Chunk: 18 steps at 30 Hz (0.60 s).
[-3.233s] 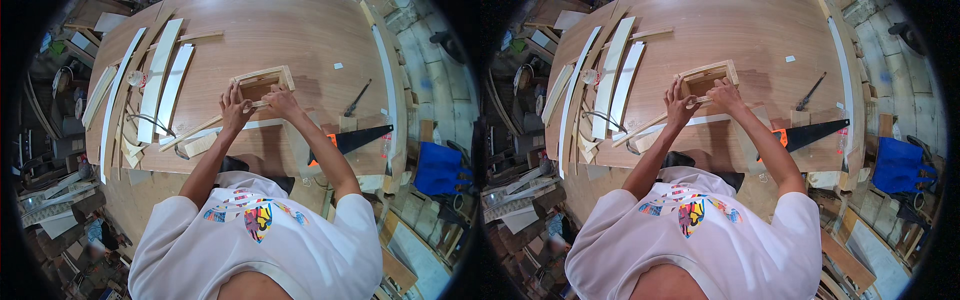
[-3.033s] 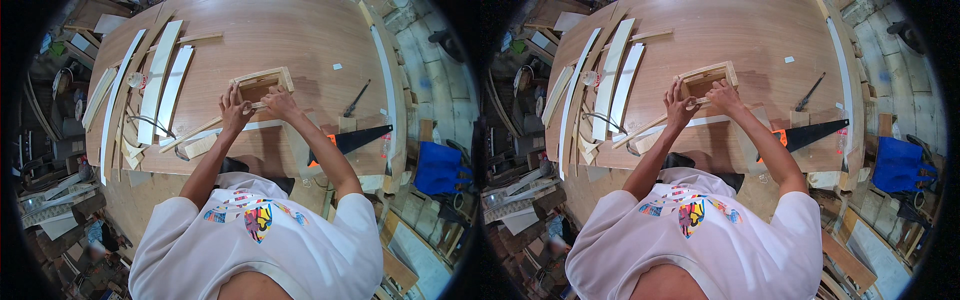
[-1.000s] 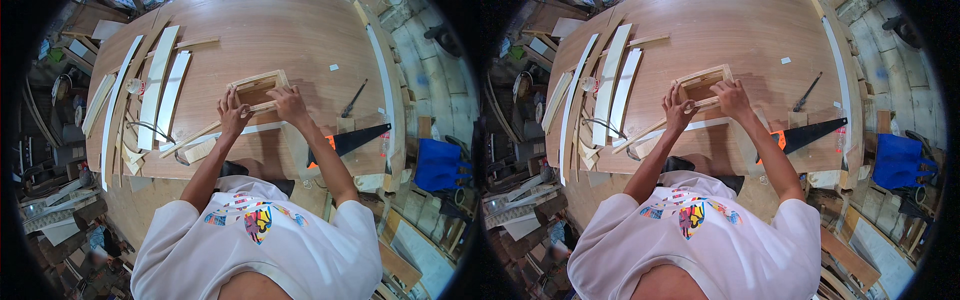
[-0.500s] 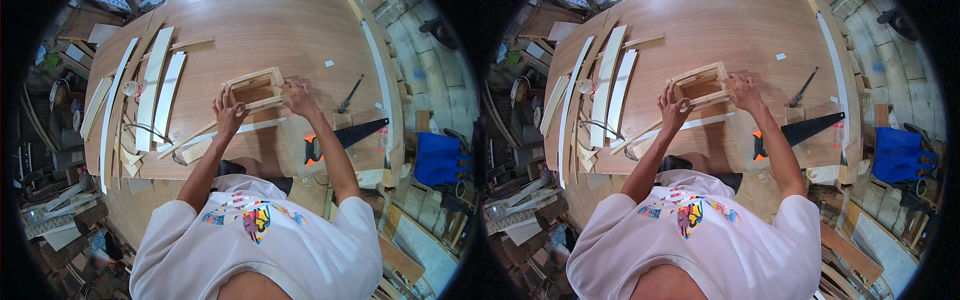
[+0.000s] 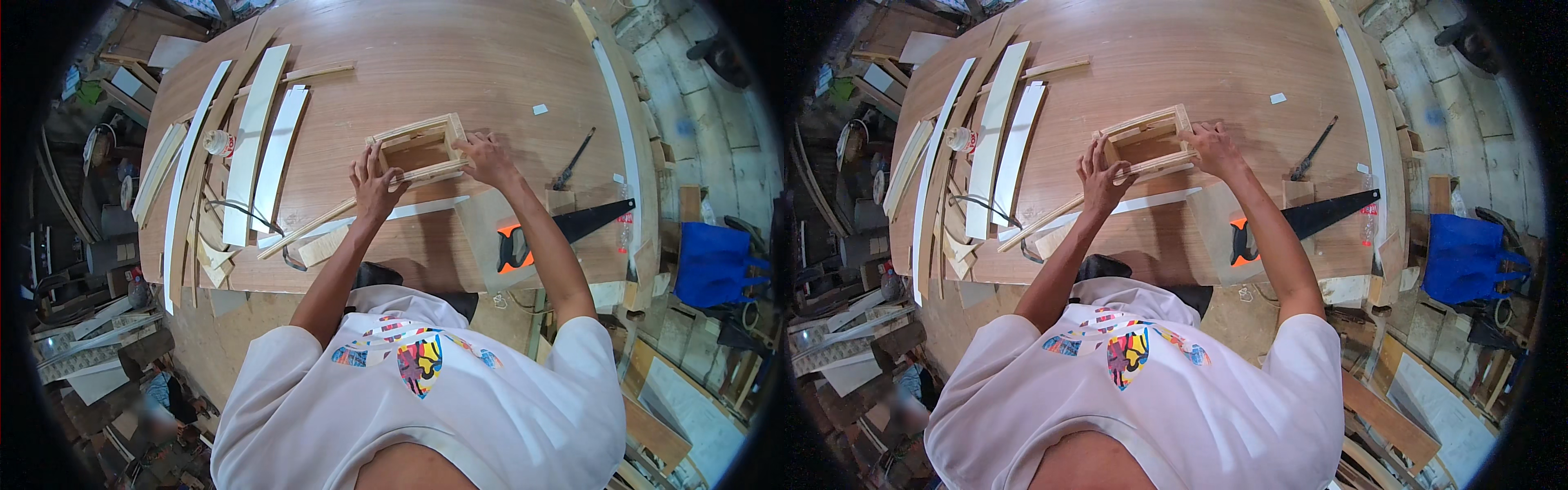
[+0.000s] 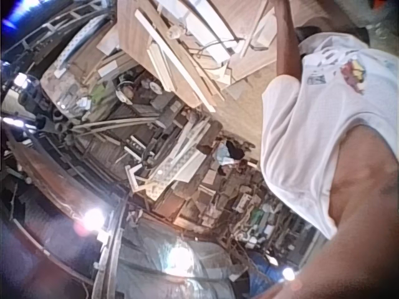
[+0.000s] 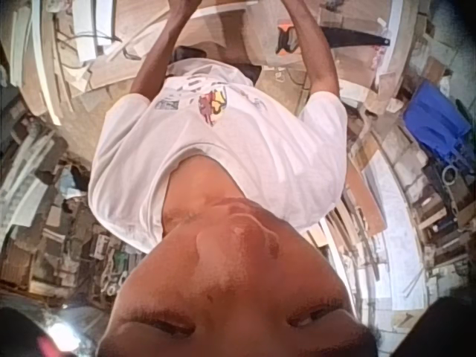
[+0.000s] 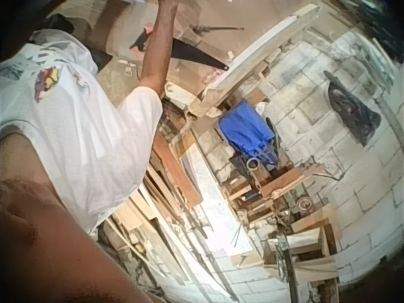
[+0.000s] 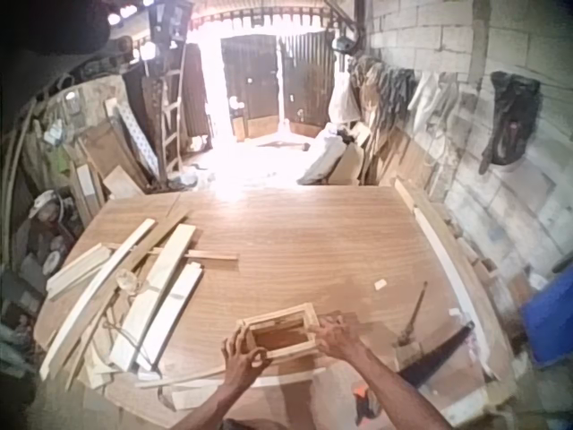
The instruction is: Assembling and inspecting a small wooden box using pre-cut pieces and a hand saw in a workshop environment.
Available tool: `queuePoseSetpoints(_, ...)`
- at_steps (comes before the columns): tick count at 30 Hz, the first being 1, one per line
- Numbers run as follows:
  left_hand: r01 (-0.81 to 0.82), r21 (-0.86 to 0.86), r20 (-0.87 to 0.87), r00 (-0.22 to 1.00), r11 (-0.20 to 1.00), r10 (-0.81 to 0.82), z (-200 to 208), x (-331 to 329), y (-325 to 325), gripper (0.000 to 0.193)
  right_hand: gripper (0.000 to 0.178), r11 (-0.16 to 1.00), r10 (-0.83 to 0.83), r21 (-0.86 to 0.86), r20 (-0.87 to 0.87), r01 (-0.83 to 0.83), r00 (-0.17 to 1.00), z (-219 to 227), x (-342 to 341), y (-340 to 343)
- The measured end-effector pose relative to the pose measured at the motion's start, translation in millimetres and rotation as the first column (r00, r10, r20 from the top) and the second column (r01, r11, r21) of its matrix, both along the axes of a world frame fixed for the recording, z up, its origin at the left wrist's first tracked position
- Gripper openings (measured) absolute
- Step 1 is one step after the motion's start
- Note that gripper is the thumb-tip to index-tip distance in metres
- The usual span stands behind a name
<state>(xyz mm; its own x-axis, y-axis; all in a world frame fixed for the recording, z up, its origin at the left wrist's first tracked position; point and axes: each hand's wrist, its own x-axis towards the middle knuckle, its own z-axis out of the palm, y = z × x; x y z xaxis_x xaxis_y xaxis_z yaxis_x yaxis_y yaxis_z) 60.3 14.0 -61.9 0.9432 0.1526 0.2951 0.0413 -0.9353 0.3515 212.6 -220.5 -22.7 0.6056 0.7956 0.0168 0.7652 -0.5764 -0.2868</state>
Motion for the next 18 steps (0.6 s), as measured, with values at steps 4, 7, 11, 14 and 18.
queuePoseSetpoints(4, 0.026, 0.022, -0.053, 0.998, 0.999, -0.025, 7.2, -1.7, 3.2, 0.057, 0.050, 1.000, 0.003, 0.017, -0.005, -0.003, 1.000, -0.8, 0.2, -2.2)
queuePoseSetpoints(7, 0.053, 0.024, -0.083, 0.995, 0.998, -0.051, 13.2, -5.7, 10.7, 0.081, 0.051, 1.000, 0.001, -0.005, 0.027, 0.000, 1.000, -0.2, -0.5, -1.6)
queuePoseSetpoints(11, 0.093, 0.056, -0.087, 0.992, 0.994, -0.088, 11.4, -7.9, 23.6, 0.088, 0.051, 1.000, 0.001, -0.008, 0.013, -0.001, 1.000, 0.3, -0.7, -0.6)
queuePoseSetpoints(14, 0.106, 0.106, -0.075, 0.992, 0.989, -0.098, 8.3, -7.4, 27.5, 0.087, 0.050, 1.000, 0.008, 0.019, 0.008, -0.009, 1.000, 0.2, 0.5, -0.9)
queuePoseSetpoints(18, 0.115, 0.136, -0.083, 0.991, 0.984, -0.104, 9.0, -6.8, 28.0, 0.086, 0.050, 1.000, 0.024, 0.004, -0.002, -0.024, 1.000, 1.6, 2.6, -1.0)
